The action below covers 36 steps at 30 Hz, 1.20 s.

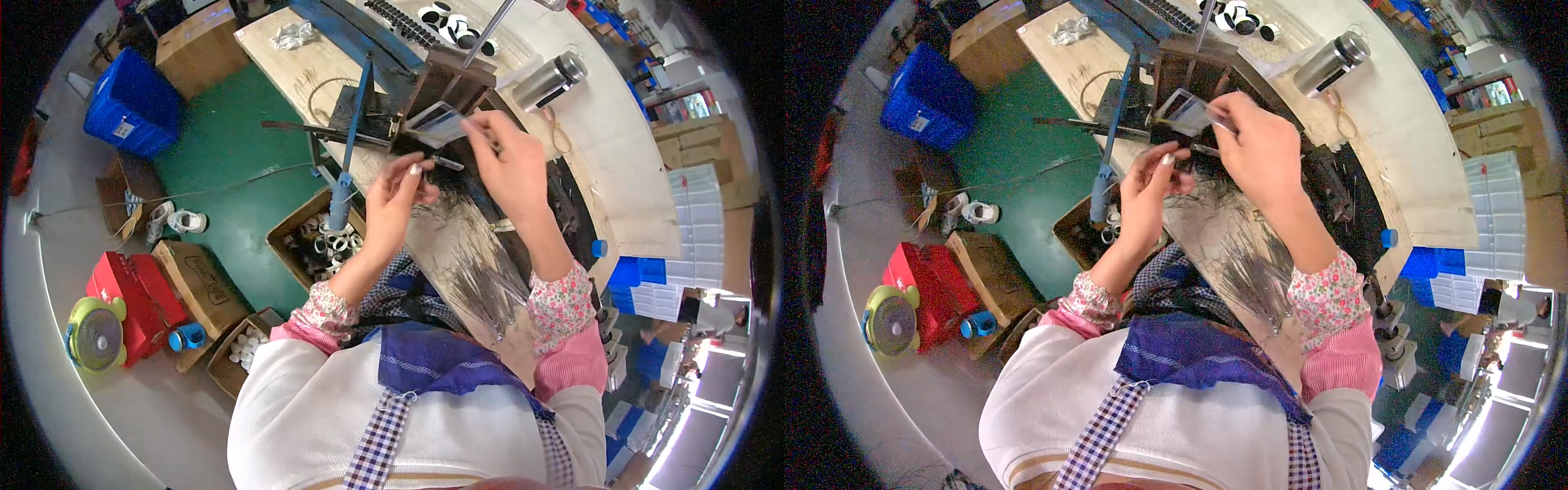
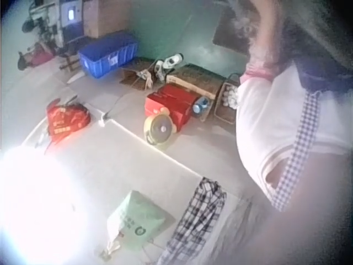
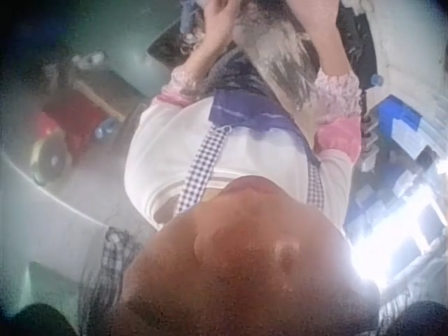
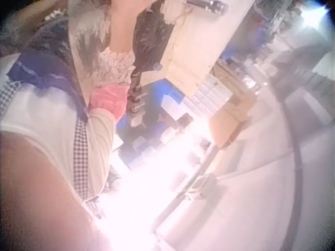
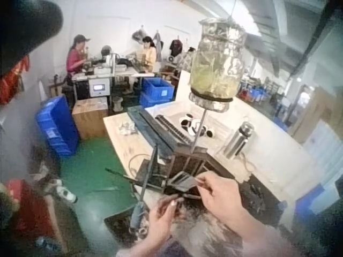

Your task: The person is assembling and measuring small industrial brushes using a jig and a ruler.

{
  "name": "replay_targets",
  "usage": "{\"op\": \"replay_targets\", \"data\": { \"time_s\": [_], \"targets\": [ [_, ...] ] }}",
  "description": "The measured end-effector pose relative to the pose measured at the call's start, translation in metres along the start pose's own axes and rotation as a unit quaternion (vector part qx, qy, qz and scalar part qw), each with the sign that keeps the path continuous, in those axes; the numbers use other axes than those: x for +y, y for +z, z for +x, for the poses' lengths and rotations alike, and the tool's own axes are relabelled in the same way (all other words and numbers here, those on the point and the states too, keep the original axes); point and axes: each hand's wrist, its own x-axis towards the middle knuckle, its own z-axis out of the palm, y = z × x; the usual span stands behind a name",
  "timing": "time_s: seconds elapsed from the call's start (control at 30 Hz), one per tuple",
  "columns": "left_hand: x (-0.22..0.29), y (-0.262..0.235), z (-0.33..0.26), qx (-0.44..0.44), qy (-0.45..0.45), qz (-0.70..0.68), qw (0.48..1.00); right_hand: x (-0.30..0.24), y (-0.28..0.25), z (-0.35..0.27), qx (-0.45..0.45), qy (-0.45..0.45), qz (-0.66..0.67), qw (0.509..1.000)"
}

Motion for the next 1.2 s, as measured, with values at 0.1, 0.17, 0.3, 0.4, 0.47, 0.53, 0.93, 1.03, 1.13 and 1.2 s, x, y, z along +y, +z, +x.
{"op": "replay_targets", "data": {
  "time_s": [0.1, 0.17, 0.3, 0.4, 0.47, 0.53, 0.93, 1.03, 1.13, 1.2],
  "targets": [
    [-0.006, -0.013, -0.017, -0.025, -0.043, 0.04, 0.998, -0.004, -0.031, -0.012, 0.168, 0.021, 0.05, 0.984],
    [-0.013, -0.027, -0.023, -0.039, -0.081, 0.076, 0.993, -0.007, -0.062, -0.032, 0.2, 0.114, 0.09, 0.969],
    [-0.013, -0.042, -0.036, -0.01, -0.119, 0.056, 0.991, 0.011, -0.107, -0.117, 0.04, 0.266, 0.133, 0.954],
    [-0.008, -0.047, -0.043, -0.051, -0.07, 0.15, 0.985, 0.036, -0.086, -0.175, -0.055, 0.427, 0.188, 0.883],
    [0.005, -0.039, -0.055, -0.055, -0.007, 0.177, 0.983, 0.062, -0.065, -0.212, -0.039, 0.504, 0.253, 0.825],
    [0.018, -0.033, -0.064, -0.065, 0.097, 0.226, 0.967, 0.081, -0.042, -0.22, 0.041, 0.461, 0.226, 0.857],
    [0.025, -0.083, -0.033, 0.022, 0.348, 0.751, 0.56, 0.184, 0.056, -0.135, 0.143, 0.444, 0.381, 0.799],
    [0.017, -0.08, -0.034, 0.01, 0.311, 0.732, 0.605, 0.188, 0.049, -0.129, 0.095, 0.359, 0.371, 0.851],
    [0.012, -0.087, -0.024, -0.005, 0.316, 0.702, 0.638, 0.169, 0.03, -0.131, 0.14, 0.39, 0.495, 0.764],
    [0.016, -0.104, -0.011, 0.076, 0.308, 0.72, 0.617, 0.173, 0.009, -0.163, 0.077, 0.407, 0.554, 0.722]
  ]
}}
